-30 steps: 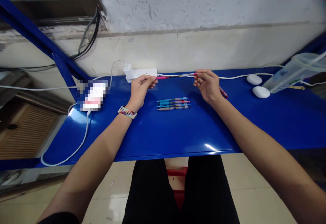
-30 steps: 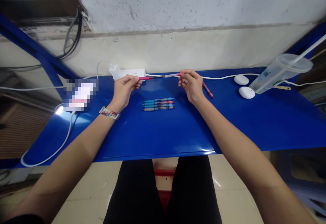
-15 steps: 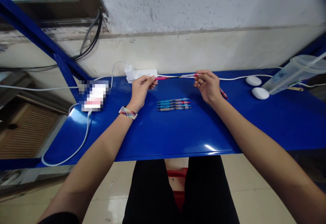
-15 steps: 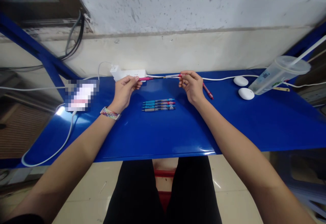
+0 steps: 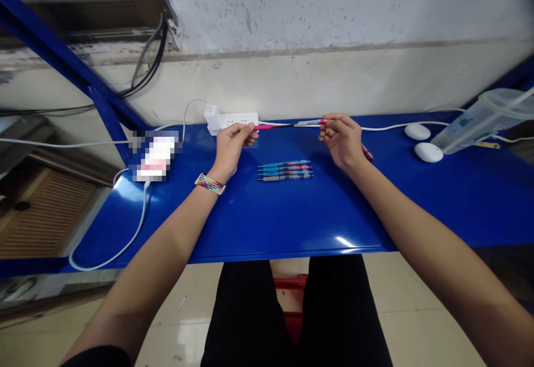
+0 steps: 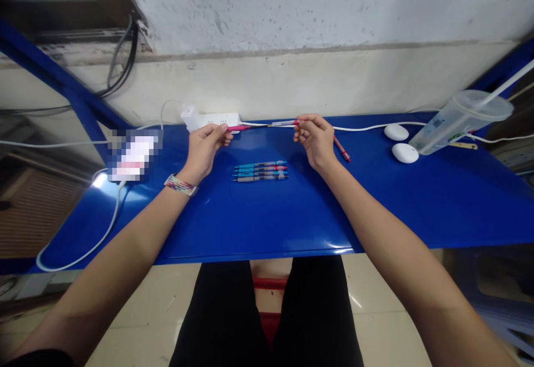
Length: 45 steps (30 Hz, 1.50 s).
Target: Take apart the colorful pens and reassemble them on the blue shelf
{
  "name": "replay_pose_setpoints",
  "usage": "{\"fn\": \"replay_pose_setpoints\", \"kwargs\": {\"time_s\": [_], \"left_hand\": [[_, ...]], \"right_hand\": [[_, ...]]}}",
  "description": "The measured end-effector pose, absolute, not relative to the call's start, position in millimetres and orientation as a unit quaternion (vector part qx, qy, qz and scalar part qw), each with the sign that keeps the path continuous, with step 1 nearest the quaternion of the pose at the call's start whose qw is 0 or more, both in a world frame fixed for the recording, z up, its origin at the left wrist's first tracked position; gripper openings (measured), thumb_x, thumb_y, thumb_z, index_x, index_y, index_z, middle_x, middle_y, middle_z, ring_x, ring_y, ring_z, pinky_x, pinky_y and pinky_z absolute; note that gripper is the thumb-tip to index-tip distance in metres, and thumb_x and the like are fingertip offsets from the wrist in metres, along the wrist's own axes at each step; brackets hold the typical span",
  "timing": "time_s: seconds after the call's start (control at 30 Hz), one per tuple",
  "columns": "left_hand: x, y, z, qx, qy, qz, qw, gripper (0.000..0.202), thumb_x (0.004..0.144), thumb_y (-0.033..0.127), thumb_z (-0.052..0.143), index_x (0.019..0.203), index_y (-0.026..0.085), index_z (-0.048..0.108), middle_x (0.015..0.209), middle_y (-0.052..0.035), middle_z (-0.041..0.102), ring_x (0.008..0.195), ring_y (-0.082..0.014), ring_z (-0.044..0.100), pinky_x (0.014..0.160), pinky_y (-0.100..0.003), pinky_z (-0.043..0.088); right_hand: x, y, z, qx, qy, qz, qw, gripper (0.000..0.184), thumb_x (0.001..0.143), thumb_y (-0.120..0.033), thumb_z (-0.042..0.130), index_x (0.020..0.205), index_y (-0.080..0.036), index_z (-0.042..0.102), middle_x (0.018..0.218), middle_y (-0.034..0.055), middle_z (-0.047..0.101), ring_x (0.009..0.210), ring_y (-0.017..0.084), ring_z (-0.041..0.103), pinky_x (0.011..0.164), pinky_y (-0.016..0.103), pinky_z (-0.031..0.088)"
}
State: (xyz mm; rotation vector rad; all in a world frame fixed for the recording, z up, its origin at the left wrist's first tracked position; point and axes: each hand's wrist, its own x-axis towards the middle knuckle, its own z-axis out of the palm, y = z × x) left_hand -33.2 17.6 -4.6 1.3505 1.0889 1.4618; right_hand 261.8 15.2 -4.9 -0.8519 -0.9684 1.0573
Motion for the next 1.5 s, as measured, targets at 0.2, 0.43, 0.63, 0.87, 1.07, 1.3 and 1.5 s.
{"fn": "replay_pose_setpoints", "kwargs": {"time_s": [0.2, 0.43, 0.63, 0.87, 1.07, 1.3, 1.5], "left_hand": [[-30, 16, -5, 0.534, 0.429, 0.588, 0.429, 0.026, 0.098, 0.038, 0.081, 0.078, 0.021, 0.076, 0.080, -0.0041, 0.080, 0.071, -0.0107, 0.071, 0.072, -0.025, 0.058], [-19, 8, -6, 0.598, 0.391, 0.567, 0.410, 0.031, 0.103, 0.038, 0.076, 0.076, 0.022, 0.070, 0.072, -0.0009, 0.072, 0.067, -0.0107, 0.068, 0.070, -0.026, 0.056], [-18, 5, -4, 0.660, 0.418, 0.540, 0.313, 0.052, 0.113, 0.042, 0.062, 0.065, 0.022, 0.062, 0.058, 0.0004, 0.061, 0.057, -0.0095, 0.058, 0.064, -0.027, 0.051], [-19, 6, -5, 0.659, 0.367, 0.533, 0.384, 0.016, 0.103, 0.031, 0.076, 0.116, 0.025, 0.073, 0.085, -0.0005, 0.075, 0.077, -0.0137, 0.076, 0.072, -0.027, 0.061], [-21, 5, -5, 0.689, 0.356, 0.534, 0.337, 0.045, 0.094, 0.027, 0.085, 0.136, 0.027, 0.069, 0.115, -0.0059, 0.082, 0.105, -0.0192, 0.081, 0.083, -0.028, 0.063], [-21, 5, -5, 0.698, 0.374, 0.506, 0.341, 0.020, 0.104, 0.027, 0.073, 0.124, 0.025, 0.077, 0.102, -0.0056, 0.084, 0.101, -0.0205, 0.082, 0.083, -0.033, 0.063], [-21, 3, -3, 0.694, 0.399, 0.489, 0.347, 0.016, 0.101, 0.031, 0.075, 0.113, 0.024, 0.083, 0.111, -0.0075, 0.088, 0.105, -0.0215, 0.081, 0.092, -0.037, 0.064]], "right_hand": [[260, 13, -5, -0.388, -0.447, 0.461, 0.661, 0.015, 0.078, -0.032, 0.085, 0.089, -0.027, 0.075, 0.076, -0.0011, 0.069, 0.065, 0.012, 0.063, 0.063, 0.029, 0.056], [244, -5, 0, -0.340, -0.515, 0.515, 0.595, 0.019, 0.078, -0.032, 0.094, 0.094, -0.024, 0.088, 0.086, 0.0032, 0.081, 0.071, 0.016, 0.073, 0.070, 0.034, 0.062], [245, -4, -3, -0.338, -0.519, 0.515, 0.592, 0.015, 0.082, -0.029, 0.093, 0.095, -0.023, 0.088, 0.087, 0.0045, 0.082, 0.073, 0.017, 0.073, 0.072, 0.035, 0.062], [244, -4, 0, -0.363, -0.476, 0.540, 0.591, 0.008, 0.080, -0.023, 0.088, 0.087, -0.022, 0.086, 0.080, 0.0041, 0.078, 0.069, 0.016, 0.069, 0.066, 0.033, 0.058], [241, -5, 2, -0.362, -0.461, 0.559, 0.586, 0.010, 0.076, -0.022, 0.088, 0.085, -0.021, 0.085, 0.080, 0.0043, 0.079, 0.067, 0.014, 0.068, 0.066, 0.031, 0.058], [241, -6, 2, -0.364, -0.463, 0.564, 0.579, 0.010, 0.076, -0.022, 0.089, 0.085, -0.021, 0.084, 0.079, 0.0046, 0.079, 0.066, 0.014, 0.068, 0.066, 0.032, 0.057], [241, -6, 3, -0.376, -0.464, 0.555, 0.579, 0.011, 0.076, -0.024, 0.087, 0.086, -0.023, 0.083, 0.081, 0.0039, 0.078, 0.070, 0.016, 0.068, 0.068, 0.035, 0.058]]}}
